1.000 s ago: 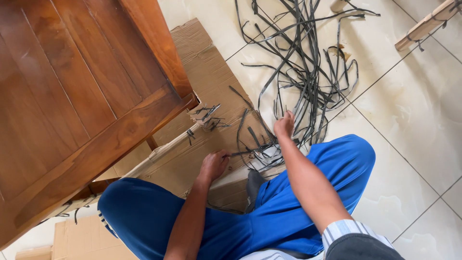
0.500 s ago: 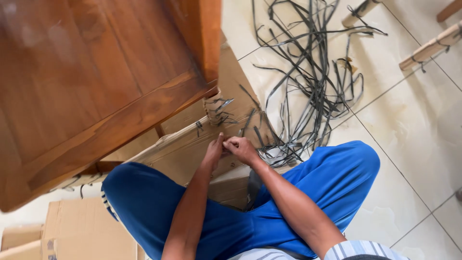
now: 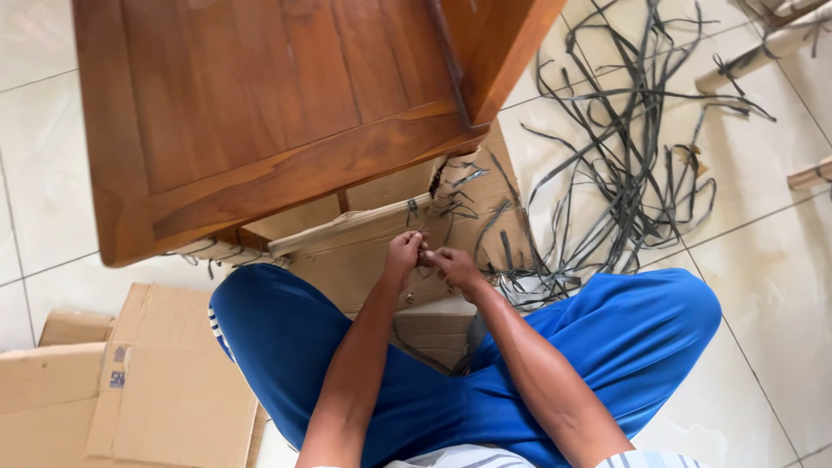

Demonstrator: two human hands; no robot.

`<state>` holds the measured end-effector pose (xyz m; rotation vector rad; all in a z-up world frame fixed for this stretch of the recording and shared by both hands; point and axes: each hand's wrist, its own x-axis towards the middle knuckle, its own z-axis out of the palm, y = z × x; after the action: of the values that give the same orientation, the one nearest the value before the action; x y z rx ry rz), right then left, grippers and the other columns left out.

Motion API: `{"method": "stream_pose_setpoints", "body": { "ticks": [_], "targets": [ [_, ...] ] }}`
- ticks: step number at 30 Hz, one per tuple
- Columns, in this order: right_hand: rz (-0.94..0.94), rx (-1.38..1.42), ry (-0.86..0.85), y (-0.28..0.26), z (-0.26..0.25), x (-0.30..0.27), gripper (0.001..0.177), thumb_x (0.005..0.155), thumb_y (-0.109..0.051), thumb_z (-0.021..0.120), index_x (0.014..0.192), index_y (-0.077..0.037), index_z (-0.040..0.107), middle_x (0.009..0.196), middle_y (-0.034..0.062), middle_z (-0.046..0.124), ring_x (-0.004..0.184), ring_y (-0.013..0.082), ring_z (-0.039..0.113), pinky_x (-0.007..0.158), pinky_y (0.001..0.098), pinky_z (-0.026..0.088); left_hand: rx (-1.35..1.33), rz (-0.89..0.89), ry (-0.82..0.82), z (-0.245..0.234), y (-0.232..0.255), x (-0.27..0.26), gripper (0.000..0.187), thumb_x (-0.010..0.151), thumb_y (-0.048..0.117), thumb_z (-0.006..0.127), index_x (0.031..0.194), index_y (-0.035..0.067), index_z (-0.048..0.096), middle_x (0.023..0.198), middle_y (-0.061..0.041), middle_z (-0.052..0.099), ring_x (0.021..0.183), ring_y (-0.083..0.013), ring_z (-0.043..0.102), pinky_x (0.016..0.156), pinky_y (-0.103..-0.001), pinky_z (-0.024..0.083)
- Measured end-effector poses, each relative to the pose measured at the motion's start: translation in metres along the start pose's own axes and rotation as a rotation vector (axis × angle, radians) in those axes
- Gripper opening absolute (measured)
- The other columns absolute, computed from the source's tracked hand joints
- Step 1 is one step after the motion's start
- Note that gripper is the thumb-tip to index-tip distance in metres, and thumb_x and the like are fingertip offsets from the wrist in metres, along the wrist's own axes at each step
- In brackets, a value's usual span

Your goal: Tying protective plastic straps around the legs and frame of a wooden chair.

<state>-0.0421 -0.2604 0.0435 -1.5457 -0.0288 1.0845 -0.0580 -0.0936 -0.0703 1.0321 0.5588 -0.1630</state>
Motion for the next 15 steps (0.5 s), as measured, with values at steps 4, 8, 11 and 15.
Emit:
{"method": "stream_pose_setpoints", "body": {
  "ticks": [4, 8, 11, 15],
  "targets": [
    [-0.068, 0.071, 0.179, 0.016, 0.005, 0.026, 0.021, 0.092, -0.031, 0.066, 0.105, -0.016, 0.073, 0.092, -0.0058, 0.072, 0.075, 0.0055, 0.059, 0.061, 0.0269, 0.044, 0.277, 0.119, 0.147, 0.007, 0.028, -0.04, 0.024, 0.1, 0.024, 0.059, 0.104, 0.006, 0.075, 0.078, -0.002, 0.071, 0.059, -0.0125, 0.061, 0.054, -0.031, 0.048],
    [-0.101, 0.293, 0.147, 0.015, 0.018, 0.038, 0.025, 0.094, -0.031, 0.058, 0.112, -0.018, 0.07, 0.097, -0.0092, 0.073, 0.091, 0.0037, 0.067, 0.074, 0.0253, 0.047, 0.754, 0.478, 0.231, 0.001, 0.023, -0.054, 0.023, 0.095, 0.02, 0.061, 0.092, 0.005, 0.077, 0.075, -0.011, 0.076, 0.07, -0.0224, 0.075, 0.066, -0.038, 0.057],
    [-0.147, 0.27, 0.255, 0.004, 0.03, 0.037, 0.03, 0.102, -0.034, 0.061, 0.117, -0.013, 0.075, 0.098, -0.0051, 0.075, 0.081, 0.006, 0.061, 0.069, 0.0232, 0.045, 0.875, 0.365, 0.242, 0.005, 0.031, -0.074, 0.024, 0.092, 0.025, 0.061, 0.097, 0.008, 0.078, 0.078, -0.014, 0.075, 0.077, -0.0339, 0.075, 0.073, -0.046, 0.058],
    [-0.217, 0.36, 0.174, 0.024, 0.031, 0.064, 0.026, 0.1, -0.029, 0.062, 0.111, -0.008, 0.072, 0.089, 0.0015, 0.074, 0.073, 0.0122, 0.066, 0.061, 0.0289, 0.05, 1.036, 0.335, 0.133, -0.003, 0.042, -0.086, 0.028, 0.094, 0.029, 0.06, 0.091, 0.008, 0.078, 0.081, -0.015, 0.076, 0.082, -0.0378, 0.074, 0.076, -0.05, 0.057]
  ]
}}
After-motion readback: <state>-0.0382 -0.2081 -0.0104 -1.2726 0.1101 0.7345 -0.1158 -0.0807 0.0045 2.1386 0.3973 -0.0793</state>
